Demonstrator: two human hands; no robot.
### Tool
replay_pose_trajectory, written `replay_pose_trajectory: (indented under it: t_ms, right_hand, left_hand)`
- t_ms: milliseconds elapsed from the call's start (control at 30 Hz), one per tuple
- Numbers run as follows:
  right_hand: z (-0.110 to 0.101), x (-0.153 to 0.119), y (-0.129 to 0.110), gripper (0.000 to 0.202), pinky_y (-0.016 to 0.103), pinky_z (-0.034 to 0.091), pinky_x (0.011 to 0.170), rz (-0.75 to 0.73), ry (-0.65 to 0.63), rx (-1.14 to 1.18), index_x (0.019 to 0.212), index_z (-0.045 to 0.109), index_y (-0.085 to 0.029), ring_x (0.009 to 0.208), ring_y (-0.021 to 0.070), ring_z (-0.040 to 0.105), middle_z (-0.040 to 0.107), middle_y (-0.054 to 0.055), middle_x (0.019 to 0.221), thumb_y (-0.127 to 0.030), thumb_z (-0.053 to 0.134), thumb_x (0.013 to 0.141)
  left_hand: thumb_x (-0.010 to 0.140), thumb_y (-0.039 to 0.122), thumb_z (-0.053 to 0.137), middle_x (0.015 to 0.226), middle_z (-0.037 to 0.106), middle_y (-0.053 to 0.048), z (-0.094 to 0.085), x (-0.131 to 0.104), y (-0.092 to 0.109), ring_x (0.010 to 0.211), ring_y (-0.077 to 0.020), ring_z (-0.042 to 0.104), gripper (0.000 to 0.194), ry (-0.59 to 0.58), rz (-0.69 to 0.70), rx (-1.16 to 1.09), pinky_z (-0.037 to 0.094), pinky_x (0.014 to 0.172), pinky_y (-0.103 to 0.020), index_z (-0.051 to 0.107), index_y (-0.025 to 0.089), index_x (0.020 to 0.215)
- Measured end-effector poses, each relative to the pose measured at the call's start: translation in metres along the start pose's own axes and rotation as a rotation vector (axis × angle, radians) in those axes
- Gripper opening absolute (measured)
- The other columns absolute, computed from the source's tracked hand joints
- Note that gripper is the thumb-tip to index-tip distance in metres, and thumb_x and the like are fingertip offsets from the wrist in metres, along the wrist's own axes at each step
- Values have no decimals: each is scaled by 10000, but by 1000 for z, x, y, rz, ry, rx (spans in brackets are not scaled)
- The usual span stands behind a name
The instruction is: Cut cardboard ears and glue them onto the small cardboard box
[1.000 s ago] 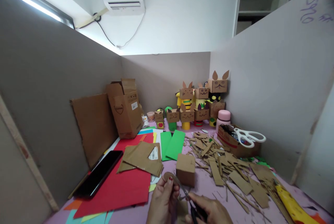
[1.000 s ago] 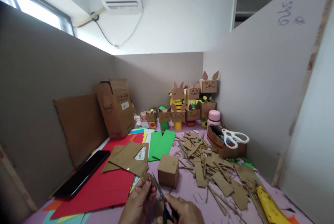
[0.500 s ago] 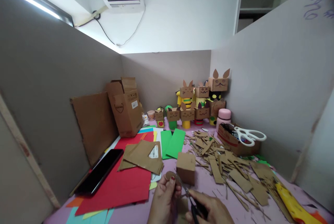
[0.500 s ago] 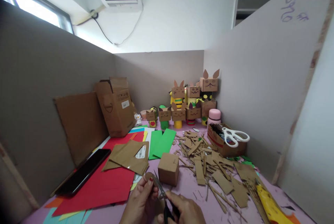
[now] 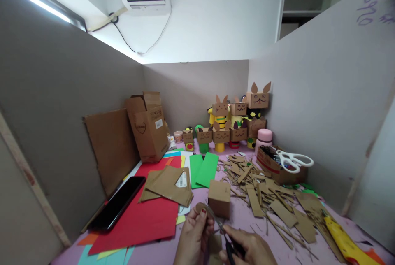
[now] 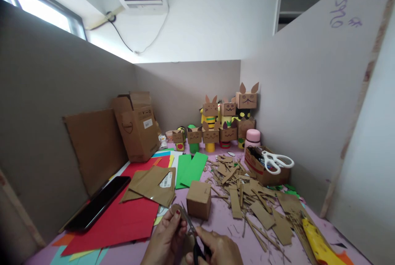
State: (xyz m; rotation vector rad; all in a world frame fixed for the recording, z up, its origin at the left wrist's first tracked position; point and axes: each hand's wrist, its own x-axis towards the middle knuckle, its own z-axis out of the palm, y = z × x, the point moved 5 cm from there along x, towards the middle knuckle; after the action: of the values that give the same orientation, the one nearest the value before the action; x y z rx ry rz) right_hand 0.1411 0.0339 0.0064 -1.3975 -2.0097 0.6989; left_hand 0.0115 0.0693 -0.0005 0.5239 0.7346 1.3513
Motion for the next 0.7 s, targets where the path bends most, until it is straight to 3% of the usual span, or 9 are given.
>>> replay_pose_trajectory:
  t_ms: [167, 367, 567, 700]
  right_hand:
    - [3, 1, 3, 361, 170, 445, 566, -23, 31, 132, 1055, 689, -225, 591, 147, 587, 708, -10, 734, -305, 603, 715]
    - [1, 0, 5, 384, 178, 455, 564, -35, 70, 111, 1084, 687, -242, 601, 162, 605, 722, -2, 751, -312, 613, 714]
    - [2, 2, -1, 404, 187, 478, 627, -83, 45, 238, 1116, 672, -213, 673, 177, 639, 735, -2, 796, -349, 591, 744]
    - [1, 3, 7, 402, 193, 483, 622, -34, 101, 252, 1075, 693, -195, 692, 190, 648, 743, 12, 823, -306, 625, 695]
  left_hand:
    - [389, 331, 902, 488, 614, 35, 2, 0, -2, 457, -51, 528, 427, -32, 0, 16, 423, 472, -125, 615, 147, 647]
    - [427, 330, 892, 507, 626, 28, 0, 0, -4, 486, -62, 541, 401, -61, 0, 45, 428, 493, -133, 618, 150, 658]
    - [483, 344, 870, 501, 605, 34, 2, -1, -8, 476, -52, 525, 358, -128, -25, 75, 416, 474, -118, 606, 146, 619]
    - [470, 323, 879, 517, 623, 32, 2, 0, -4, 477, -56, 538, 357, -94, 21, 45, 430, 481, -125, 613, 149, 634]
